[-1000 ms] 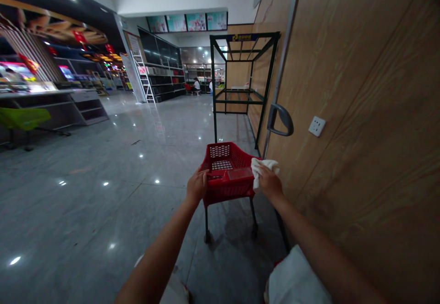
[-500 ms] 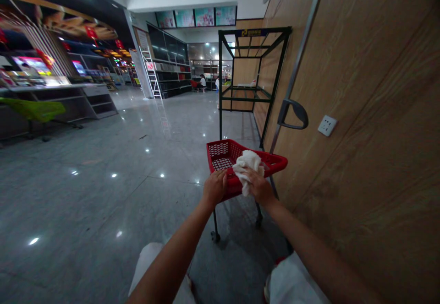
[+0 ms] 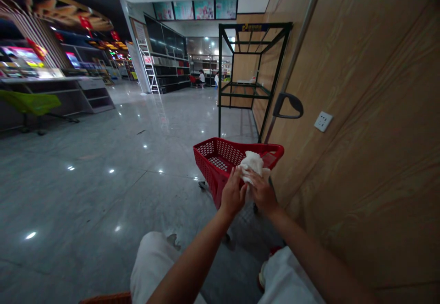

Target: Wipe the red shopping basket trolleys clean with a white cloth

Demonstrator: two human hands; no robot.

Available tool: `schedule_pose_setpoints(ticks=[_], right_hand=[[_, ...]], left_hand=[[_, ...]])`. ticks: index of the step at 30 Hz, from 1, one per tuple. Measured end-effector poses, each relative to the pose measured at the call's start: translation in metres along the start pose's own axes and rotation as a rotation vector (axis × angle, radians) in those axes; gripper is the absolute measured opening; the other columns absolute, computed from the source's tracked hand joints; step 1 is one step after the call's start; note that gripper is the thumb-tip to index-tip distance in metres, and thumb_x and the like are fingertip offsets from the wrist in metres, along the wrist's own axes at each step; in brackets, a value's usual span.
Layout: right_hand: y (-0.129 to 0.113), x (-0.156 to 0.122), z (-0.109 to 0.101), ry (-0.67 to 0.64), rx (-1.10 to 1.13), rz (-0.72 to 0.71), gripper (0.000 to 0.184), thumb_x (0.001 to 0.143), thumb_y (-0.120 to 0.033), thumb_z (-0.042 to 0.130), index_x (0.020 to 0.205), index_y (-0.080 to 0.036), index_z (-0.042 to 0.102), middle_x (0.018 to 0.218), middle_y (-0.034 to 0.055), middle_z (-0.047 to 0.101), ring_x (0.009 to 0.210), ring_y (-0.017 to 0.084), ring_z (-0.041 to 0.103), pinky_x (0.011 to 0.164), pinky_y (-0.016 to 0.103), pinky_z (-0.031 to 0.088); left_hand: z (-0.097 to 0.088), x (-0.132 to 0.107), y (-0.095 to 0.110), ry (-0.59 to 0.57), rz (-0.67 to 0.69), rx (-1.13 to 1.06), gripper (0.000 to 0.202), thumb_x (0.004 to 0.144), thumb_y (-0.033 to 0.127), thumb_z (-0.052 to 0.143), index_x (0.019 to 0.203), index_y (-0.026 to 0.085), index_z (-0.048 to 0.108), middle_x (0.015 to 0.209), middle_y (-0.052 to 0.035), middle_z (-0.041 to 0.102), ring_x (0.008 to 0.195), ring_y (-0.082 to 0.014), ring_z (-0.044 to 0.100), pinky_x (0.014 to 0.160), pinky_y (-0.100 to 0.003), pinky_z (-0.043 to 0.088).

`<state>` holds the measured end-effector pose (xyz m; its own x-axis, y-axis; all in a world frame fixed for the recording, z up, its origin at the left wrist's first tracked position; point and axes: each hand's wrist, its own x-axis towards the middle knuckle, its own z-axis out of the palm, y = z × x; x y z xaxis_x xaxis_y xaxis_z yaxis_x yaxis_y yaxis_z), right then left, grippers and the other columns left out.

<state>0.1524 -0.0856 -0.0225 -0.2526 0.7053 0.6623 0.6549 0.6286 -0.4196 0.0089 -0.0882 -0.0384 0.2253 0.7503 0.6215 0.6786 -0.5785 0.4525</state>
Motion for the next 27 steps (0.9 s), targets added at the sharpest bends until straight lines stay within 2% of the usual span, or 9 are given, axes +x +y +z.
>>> schedule_pose_setpoints(ticks=[2,5,8,10,15,18,22,24,27], right_hand=[[0.008,-0.005,-0.014,-0.011,0.000,0.008,0.036,0.089,-0.020,0.038,0.118,-0.023,0.059,0.130,0.0048,0.056,0.123,0.019,0.049,0.104,0.037,0.039],[0.023,-0.006,-0.032,0.021,-0.053,0.062,0.032,0.090,-0.023,0.039,0.112,-0.023,0.062,0.124,0.0052,0.060,0.117,0.019,0.054,0.102,0.037,0.042],[0.022,-0.007,-0.034,0.081,-0.141,0.109,0.032,0.089,-0.021,0.038,0.109,-0.021,0.063,0.119,0.0064,0.063,0.117,0.020,0.054,0.101,0.038,0.042],[0.011,-0.012,-0.027,0.104,-0.210,0.115,0.033,0.089,-0.018,0.037,0.109,-0.020,0.063,0.119,0.0073,0.063,0.117,0.020,0.053,0.102,0.038,0.041],[-0.021,-0.031,-0.005,0.116,-0.312,0.038,0.038,0.089,-0.010,0.036,0.119,-0.019,0.059,0.125,0.0085,0.059,0.122,0.020,0.049,0.108,0.042,0.032],[-0.030,-0.041,0.008,0.108,-0.304,-0.010,0.041,0.089,-0.009,0.036,0.124,-0.017,0.056,0.130,0.0095,0.056,0.125,0.021,0.046,0.111,0.044,0.028],[-0.031,-0.052,0.022,0.090,-0.281,-0.040,0.042,0.089,-0.008,0.037,0.127,-0.017,0.053,0.132,0.0098,0.053,0.126,0.021,0.045,0.112,0.046,0.025],[-0.028,-0.056,0.023,0.104,-0.300,-0.048,0.043,0.089,-0.009,0.036,0.128,-0.017,0.052,0.133,0.0091,0.053,0.125,0.021,0.046,0.112,0.045,0.026],[-0.023,-0.061,0.011,0.115,-0.359,-0.067,0.042,0.090,-0.009,0.036,0.127,-0.018,0.053,0.131,0.0080,0.054,0.124,0.020,0.048,0.110,0.042,0.029]], left_hand=[[-0.005,-0.008,-0.008,-0.016,-0.008,-0.043,0.052,0.095,0.030,0.025,0.144,0.013,0.021,0.147,-0.0122,0.034,0.138,-0.0183,0.025,0.112,-0.039,0.032],[-0.007,-0.011,-0.029,-0.057,-0.093,0.027,0.048,0.095,0.028,0.026,0.140,0.014,0.033,0.144,-0.0116,0.038,0.138,-0.0203,0.026,0.112,-0.045,0.030],[0.001,-0.009,-0.047,-0.109,-0.178,0.115,0.044,0.095,0.028,0.027,0.133,0.014,0.044,0.140,-0.0119,0.045,0.136,-0.0216,0.030,0.110,-0.048,0.031],[0.011,-0.011,-0.048,-0.103,-0.195,0.128,0.043,0.095,0.028,0.026,0.130,0.013,0.047,0.138,-0.0117,0.047,0.135,-0.0208,0.032,0.110,-0.045,0.031],[0.030,-0.030,-0.029,-0.004,-0.186,0.100,0.045,0.095,0.027,0.025,0.134,0.012,0.043,0.140,-0.0118,0.045,0.136,-0.0200,0.030,0.111,-0.044,0.032],[0.032,-0.041,-0.019,0.000,-0.162,0.082,0.046,0.095,0.026,0.025,0.137,0.015,0.038,0.143,-0.0101,0.041,0.137,-0.0198,0.029,0.111,-0.044,0.031],[0.031,-0.052,-0.006,-0.036,-0.095,0.120,0.048,0.092,0.023,0.028,0.139,0.013,0.034,0.144,-0.0126,0.039,0.138,-0.0209,0.027,0.111,-0.046,0.030],[0.030,-0.056,0.003,-0.055,-0.064,0.154,0.048,0.092,0.023,0.029,0.139,0.013,0.035,0.143,-0.0133,0.041,0.136,-0.0217,0.030,0.111,-0.048,0.029],[0.029,-0.061,0.018,-0.068,-0.036,0.185,0.046,0.094,0.024,0.028,0.138,0.014,0.037,0.141,-0.0122,0.044,0.134,-0.0212,0.034,0.111,-0.047,0.027]])
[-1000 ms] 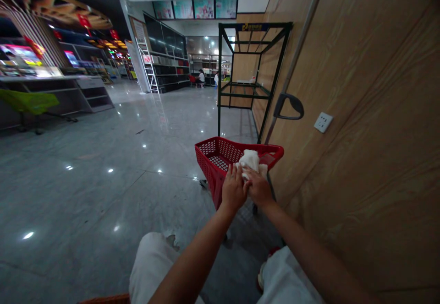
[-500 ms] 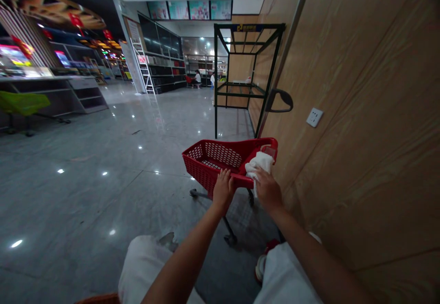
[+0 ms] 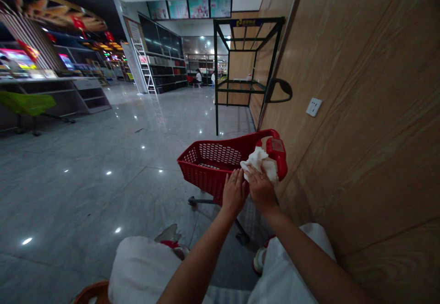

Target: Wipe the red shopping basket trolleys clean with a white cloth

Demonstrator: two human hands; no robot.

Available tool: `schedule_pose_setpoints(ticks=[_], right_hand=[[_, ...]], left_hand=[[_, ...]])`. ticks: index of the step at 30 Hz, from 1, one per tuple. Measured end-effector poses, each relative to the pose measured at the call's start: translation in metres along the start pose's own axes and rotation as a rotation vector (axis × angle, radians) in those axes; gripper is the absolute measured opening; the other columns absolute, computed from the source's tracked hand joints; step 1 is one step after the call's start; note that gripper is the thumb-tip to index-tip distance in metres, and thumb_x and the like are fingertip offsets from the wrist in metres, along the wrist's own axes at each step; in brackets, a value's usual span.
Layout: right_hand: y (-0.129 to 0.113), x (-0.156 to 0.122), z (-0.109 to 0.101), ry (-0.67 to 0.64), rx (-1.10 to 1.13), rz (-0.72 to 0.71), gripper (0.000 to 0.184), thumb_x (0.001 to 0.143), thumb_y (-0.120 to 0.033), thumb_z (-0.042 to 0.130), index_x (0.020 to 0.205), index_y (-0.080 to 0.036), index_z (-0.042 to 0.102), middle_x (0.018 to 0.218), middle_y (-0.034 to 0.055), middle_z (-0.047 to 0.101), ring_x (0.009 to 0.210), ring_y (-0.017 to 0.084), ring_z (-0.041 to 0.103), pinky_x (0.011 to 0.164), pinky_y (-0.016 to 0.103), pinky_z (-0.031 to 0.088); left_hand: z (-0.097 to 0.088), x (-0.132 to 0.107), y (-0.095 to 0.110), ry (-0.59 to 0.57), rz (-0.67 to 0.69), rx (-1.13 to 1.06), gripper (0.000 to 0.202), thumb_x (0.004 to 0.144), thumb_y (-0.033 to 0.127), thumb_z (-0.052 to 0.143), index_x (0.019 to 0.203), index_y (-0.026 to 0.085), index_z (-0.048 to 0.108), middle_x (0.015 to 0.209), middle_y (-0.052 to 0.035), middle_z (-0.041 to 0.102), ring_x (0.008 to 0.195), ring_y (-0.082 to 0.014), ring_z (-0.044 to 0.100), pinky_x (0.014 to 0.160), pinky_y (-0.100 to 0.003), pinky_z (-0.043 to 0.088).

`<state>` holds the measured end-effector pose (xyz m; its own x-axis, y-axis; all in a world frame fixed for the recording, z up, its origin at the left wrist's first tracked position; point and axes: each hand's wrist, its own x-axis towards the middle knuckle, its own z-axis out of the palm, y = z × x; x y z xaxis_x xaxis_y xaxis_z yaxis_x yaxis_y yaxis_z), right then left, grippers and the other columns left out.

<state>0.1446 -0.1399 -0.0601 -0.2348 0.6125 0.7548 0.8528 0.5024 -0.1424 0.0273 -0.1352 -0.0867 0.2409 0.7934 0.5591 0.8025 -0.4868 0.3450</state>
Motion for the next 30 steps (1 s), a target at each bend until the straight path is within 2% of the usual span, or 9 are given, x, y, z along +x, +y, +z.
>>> schedule_pose_setpoints(ticks=[5,9,12,16,19,22,25,28,30], right_hand=[[0.024,-0.002,-0.027,-0.030,-0.106,0.033,0.033,0.092,-0.015,0.039,0.118,-0.018,0.060,0.124,0.0093,0.060,0.116,0.022,0.054,0.102,0.040,0.035],[0.041,-0.002,-0.031,0.016,-0.152,0.131,0.028,0.093,-0.020,0.041,0.110,-0.018,0.064,0.116,0.0095,0.065,0.107,0.023,0.059,0.103,0.044,0.031],[0.034,-0.005,-0.013,0.009,-0.117,0.174,0.031,0.094,-0.017,0.038,0.112,-0.016,0.063,0.118,0.0107,0.064,0.111,0.023,0.056,0.106,0.046,0.028],[-0.001,-0.013,0.026,-0.109,0.021,0.113,0.034,0.092,-0.013,0.038,0.119,-0.016,0.059,0.123,0.0101,0.061,0.120,0.021,0.051,0.104,0.039,0.034],[-0.012,-0.016,0.039,-0.183,0.039,0.018,0.034,0.092,-0.014,0.040,0.121,-0.019,0.057,0.123,0.0075,0.061,0.119,0.019,0.051,0.104,0.037,0.035],[0.007,-0.016,0.020,-0.223,-0.012,-0.045,0.031,0.093,-0.017,0.040,0.117,-0.023,0.059,0.120,0.0042,0.062,0.115,0.018,0.053,0.106,0.038,0.033],[0.044,-0.015,-0.014,-0.233,-0.141,-0.030,0.027,0.093,-0.020,0.041,0.108,-0.024,0.062,0.117,0.0040,0.064,0.113,0.020,0.054,0.112,0.047,0.016],[0.069,-0.013,-0.038,-0.205,-0.219,0.033,0.025,0.094,-0.019,0.040,0.101,-0.022,0.064,0.115,0.0051,0.065,0.111,0.022,0.054,0.111,0.053,0.005],[0.066,-0.014,-0.037,-0.209,-0.203,0.074,0.026,0.093,-0.018,0.039,0.099,-0.020,0.064,0.110,0.0058,0.067,0.106,0.021,0.057,0.110,0.048,0.014]], left_hand=[[-0.014,-0.004,-0.014,-0.084,0.142,0.051,0.046,0.095,0.027,0.028,0.140,0.016,0.033,0.142,-0.0090,0.044,0.134,-0.0183,0.035,0.114,-0.045,0.023],[-0.028,-0.010,-0.067,-0.110,-0.048,0.190,0.049,0.093,0.035,0.035,0.138,0.015,0.037,0.142,-0.0115,0.042,0.136,-0.0255,0.030,0.111,-0.051,0.025],[-0.031,-0.022,-0.090,-0.133,-0.094,0.261,0.048,0.092,0.036,0.037,0.137,0.019,0.039,0.142,-0.0099,0.042,0.135,-0.0271,0.031,0.110,-0.053,0.023],[-0.026,-0.036,-0.087,-0.151,-0.051,0.299,0.050,0.092,0.040,0.038,0.139,0.024,0.036,0.142,-0.0073,0.043,0.131,-0.0254,0.039,0.111,-0.052,0.020],[-0.035,-0.042,-0.095,-0.282,0.046,0.306,0.055,0.089,0.040,0.045,0.141,0.027,0.032,0.145,-0.0055,0.039,0.132,-0.0232,0.036,0.112,-0.046,0.024],[-0.059,-0.047,-0.122,-0.369,0.008,0.365,0.059,0.086,0.038,0.051,0.141,0.028,0.033,0.146,-0.0053,0.038,0.136,-0.0252,0.030,0.111,-0.048,0.024],[-0.082,-0.056,-0.146,-0.408,-0.053,0.401,0.057,0.083,0.035,0.056,0.137,0.026,0.039,0.144,-0.0070,0.041,0.135,-0.0273,0.031,0.110,-0.048,0.025],[-0.089,-0.066,-0.147,-0.456,-0.034,0.346,0.053,0.082,0.037,0.057,0.132,0.022,0.047,0.138,-0.0087,0.048,0.130,-0.0256,0.040,0.107,-0.039,0.032],[-0.084,-0.072,-0.136,-0.476,-0.074,0.307,0.047,0.082,0.043,0.055,0.126,0.024,0.053,0.127,-0.0088,0.058,0.118,-0.0242,0.052,0.097,-0.034,0.040]])
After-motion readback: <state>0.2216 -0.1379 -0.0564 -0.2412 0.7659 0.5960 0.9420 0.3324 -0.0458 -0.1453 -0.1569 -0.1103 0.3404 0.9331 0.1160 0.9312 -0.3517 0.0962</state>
